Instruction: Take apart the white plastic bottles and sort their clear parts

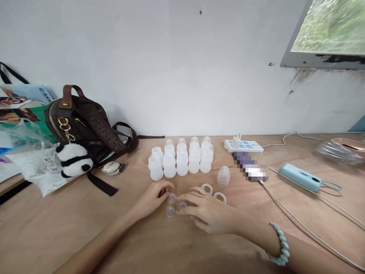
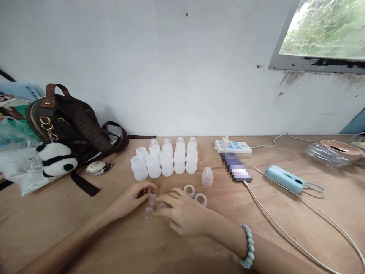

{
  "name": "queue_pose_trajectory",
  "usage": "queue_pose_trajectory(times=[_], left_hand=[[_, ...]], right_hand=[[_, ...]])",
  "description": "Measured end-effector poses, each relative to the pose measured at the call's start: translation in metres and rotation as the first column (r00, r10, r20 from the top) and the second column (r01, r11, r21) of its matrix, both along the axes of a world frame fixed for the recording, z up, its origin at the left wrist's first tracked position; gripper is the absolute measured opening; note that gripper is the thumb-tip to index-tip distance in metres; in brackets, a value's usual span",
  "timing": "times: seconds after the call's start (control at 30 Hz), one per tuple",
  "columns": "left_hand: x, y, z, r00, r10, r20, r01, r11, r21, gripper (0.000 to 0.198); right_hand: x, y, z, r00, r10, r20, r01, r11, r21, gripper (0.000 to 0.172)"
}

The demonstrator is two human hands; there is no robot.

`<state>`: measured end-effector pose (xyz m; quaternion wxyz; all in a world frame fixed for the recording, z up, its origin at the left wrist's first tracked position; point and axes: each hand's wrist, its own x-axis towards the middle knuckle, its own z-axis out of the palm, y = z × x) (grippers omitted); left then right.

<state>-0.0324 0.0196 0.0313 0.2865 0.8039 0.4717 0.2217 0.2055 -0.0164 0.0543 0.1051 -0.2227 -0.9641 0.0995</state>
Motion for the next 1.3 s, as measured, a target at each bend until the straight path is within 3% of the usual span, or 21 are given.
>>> queue_pose_trajectory(times=[0.1, 0.2, 0.33, 0.5, 0.77, 1.0, 1.1, 1.17, 1.23, 1.3], left_hand=[[-0.003, -0.001, -0.002, 0.992, -0.108, 0.058, 0.107, 0.994, 0.019, 0.046], [-0.005, -0.004, 0.000, 0.982, -0.181, 0.056, 0.182, 0.983, -0.014, 0.051], [-0.005, -0.007, 0.002, 0.974, -0.219, 0.054, 0.221, 0.974, -0.042, 0.045], [0.000, 0.000, 0.001, 0.967, -0.246, 0.071, 0.250, 0.967, -0.056, 0.034], [0.018, 0.010, 0.002, 0.948, -0.304, 0.091, 0.310, 0.949, -0.061, 0.021], [0.019, 0.007, 0.004, 0.935, -0.345, 0.089, 0.351, 0.933, -0.078, 0.021], [0.017, 0.007, 0.009, 0.944, -0.319, 0.082, 0.324, 0.944, -0.063, 0.031], [0.016, 0.009, 0.021, 0.960, -0.259, 0.105, 0.257, 0.966, 0.029, 0.031], [0.016, 0.015, 0.038, 0.981, -0.146, 0.131, 0.118, 0.973, 0.200, 0.026], [0.016, 0.028, 0.056, 0.989, 0.056, 0.141, -0.106, 0.919, 0.381, 0.022]], right_hand=[[-0.006, 0.003, -0.004, 1.000, 0.003, 0.005, -0.003, 0.999, -0.041, 0.035], [-0.007, 0.003, -0.005, 1.000, -0.002, -0.005, 0.002, 0.998, -0.065, 0.033], [-0.005, 0.000, -0.004, 1.000, 0.009, -0.016, -0.011, 0.997, -0.076, 0.032], [0.000, -0.001, -0.006, 0.997, -0.012, -0.074, 0.012, 1.000, 0.009, 0.025], [0.015, 0.008, -0.001, 0.920, -0.038, -0.389, 0.088, 0.990, 0.110, 0.033], [0.015, 0.008, -0.005, 0.938, -0.071, -0.341, 0.113, 0.988, 0.105, 0.029], [0.017, 0.009, -0.003, 0.927, -0.063, -0.370, 0.112, 0.987, 0.113, 0.031], [0.019, 0.010, 0.000, 0.907, -0.055, -0.418, 0.112, 0.987, 0.114, 0.032], [0.021, 0.012, 0.002, 0.884, -0.055, -0.464, 0.121, 0.986, 0.114, 0.032], [0.022, 0.013, 0.003, 0.865, -0.059, -0.499, 0.132, 0.985, 0.113, 0.032]])
